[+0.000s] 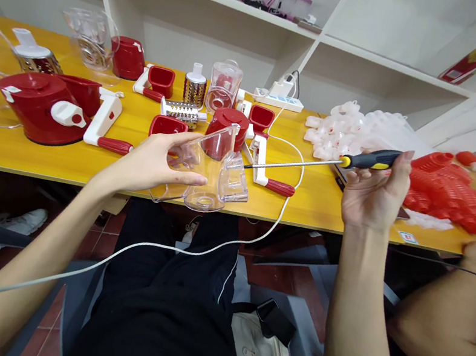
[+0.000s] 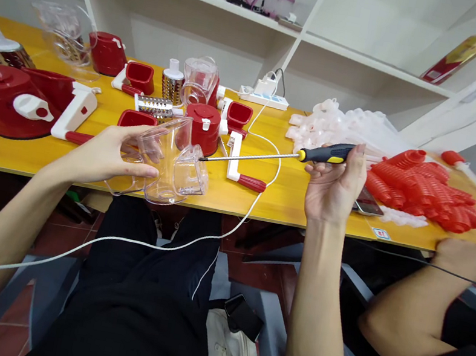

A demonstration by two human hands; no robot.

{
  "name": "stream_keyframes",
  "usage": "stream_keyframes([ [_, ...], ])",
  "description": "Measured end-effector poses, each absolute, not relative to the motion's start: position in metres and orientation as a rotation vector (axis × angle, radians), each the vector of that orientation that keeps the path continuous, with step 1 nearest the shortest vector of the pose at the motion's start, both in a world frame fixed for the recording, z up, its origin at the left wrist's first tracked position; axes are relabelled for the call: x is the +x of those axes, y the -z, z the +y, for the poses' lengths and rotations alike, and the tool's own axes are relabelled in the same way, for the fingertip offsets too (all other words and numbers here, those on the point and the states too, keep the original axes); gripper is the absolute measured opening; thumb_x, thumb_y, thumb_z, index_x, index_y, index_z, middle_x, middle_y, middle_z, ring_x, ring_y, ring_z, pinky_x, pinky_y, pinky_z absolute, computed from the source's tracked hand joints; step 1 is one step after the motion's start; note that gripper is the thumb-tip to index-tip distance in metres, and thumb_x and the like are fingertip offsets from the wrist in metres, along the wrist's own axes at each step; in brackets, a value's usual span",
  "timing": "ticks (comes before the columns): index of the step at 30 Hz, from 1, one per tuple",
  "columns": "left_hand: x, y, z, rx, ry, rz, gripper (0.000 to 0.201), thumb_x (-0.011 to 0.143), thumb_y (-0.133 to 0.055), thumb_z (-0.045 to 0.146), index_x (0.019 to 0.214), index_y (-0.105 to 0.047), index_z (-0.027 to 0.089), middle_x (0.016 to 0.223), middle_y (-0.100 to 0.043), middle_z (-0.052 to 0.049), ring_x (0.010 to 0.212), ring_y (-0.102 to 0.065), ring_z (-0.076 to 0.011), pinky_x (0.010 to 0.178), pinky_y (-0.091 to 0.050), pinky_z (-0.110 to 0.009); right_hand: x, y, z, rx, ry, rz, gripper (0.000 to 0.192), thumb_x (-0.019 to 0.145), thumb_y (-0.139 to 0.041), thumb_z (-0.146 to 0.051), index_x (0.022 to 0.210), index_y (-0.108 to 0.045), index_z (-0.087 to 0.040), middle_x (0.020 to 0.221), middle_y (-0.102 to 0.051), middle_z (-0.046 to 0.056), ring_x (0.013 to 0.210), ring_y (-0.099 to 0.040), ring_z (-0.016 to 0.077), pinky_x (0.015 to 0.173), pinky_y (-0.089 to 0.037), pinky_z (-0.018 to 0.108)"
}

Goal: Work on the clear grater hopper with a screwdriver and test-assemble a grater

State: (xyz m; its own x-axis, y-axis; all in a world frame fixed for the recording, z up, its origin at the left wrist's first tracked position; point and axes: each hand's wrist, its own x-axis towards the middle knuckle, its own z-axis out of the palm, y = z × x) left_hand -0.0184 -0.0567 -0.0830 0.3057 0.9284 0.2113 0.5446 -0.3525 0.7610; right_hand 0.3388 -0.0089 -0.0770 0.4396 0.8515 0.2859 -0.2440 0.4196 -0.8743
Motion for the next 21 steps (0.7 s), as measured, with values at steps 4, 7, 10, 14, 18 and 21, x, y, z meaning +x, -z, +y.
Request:
stream_keyframes([
  [4, -0.0186, 0.0832, -0.0564, 2.032, -0.868, 1.318, 0.093, 0.069, -0.082, 0.060, 0.148, -0.052, 0.022, 0.132, -0.070, -0.011, 0.119, -0.066, -0.0308, 0.111, -0.046, -0.048, 0.3377, 0.0744, -0.0097, -0.875, -0.799, -0.809, 0.084, 0.085, -0.032, -0.071, 0.138, -0.038, -0.007, 0.081, -0.054, 0.000, 0.064, -0.033, -0.0162, 0.063, -0.037, -0.003],
  [7, -0.0182, 0.0831, -0.0565, 2.051, -0.869, 1.328, 0.090, 0.069, -0.082, 0.060, 0.146, -0.055, 0.021, 0.134, -0.068, -0.011, 0.119, -0.066, -0.0310, 0.111, -0.046, -0.048, 0.3376, 0.0737, -0.0095, -0.875, -0.791, -0.791, 0.083, 0.085, -0.033, -0.071, 0.137, -0.039, -0.007, 0.083, -0.055, 0.000, 0.063, -0.035, -0.0160, 0.062, -0.037, -0.002],
  [10, -0.0174, 0.0826, -0.0571, 2.050, -0.872, 1.326, 0.091, 0.069, -0.082, 0.060, 0.146, -0.055, 0.020, 0.134, -0.069, -0.011, 0.118, -0.066, -0.0303, 0.111, -0.046, -0.046, 0.3372, 0.0747, -0.0093, -0.867, -0.794, -0.823, 0.082, 0.085, -0.035, -0.070, 0.137, -0.039, -0.008, 0.083, -0.056, 0.000, 0.062, -0.035, -0.0158, 0.061, -0.037, -0.002],
  [14, -0.0166, 0.0822, -0.0572, 2.041, -0.864, 1.322, 0.092, 0.069, -0.082, 0.060, 0.147, -0.053, 0.020, 0.133, -0.069, -0.011, 0.115, -0.067, -0.0297, 0.110, -0.046, -0.046, 0.3367, 0.0768, -0.0098, -0.865, -0.786, -0.877, 0.082, 0.084, -0.037, -0.071, 0.138, -0.038, -0.009, 0.082, -0.056, 0.000, 0.061, -0.036, -0.0154, 0.060, -0.038, -0.001],
  [18, -0.0170, 0.0830, -0.0567, 2.043, -0.860, 1.325, 0.094, 0.069, -0.082, 0.061, 0.147, -0.053, 0.019, 0.132, -0.069, -0.012, 0.114, -0.068, -0.0296, 0.110, -0.047, -0.046, 0.3378, 0.0770, -0.0107, -0.854, -0.747, -0.908, 0.078, 0.083, -0.041, -0.069, 0.134, -0.037, -0.010, 0.085, -0.056, -0.001, 0.058, -0.036, -0.0153, 0.059, -0.039, 0.001],
  [21, -0.0174, 0.0834, -0.0570, 2.061, -0.859, 1.313, 0.090, 0.071, -0.082, 0.060, 0.147, -0.053, 0.022, 0.132, -0.070, -0.010, 0.113, -0.068, -0.0285, 0.110, -0.047, -0.046, 0.3382, 0.0755, -0.0118, -0.828, -0.723, -0.918, 0.072, 0.080, -0.049, -0.067, 0.123, -0.038, -0.011, 0.085, -0.056, -0.003, 0.054, -0.038, -0.0133, 0.054, -0.038, 0.004],
])
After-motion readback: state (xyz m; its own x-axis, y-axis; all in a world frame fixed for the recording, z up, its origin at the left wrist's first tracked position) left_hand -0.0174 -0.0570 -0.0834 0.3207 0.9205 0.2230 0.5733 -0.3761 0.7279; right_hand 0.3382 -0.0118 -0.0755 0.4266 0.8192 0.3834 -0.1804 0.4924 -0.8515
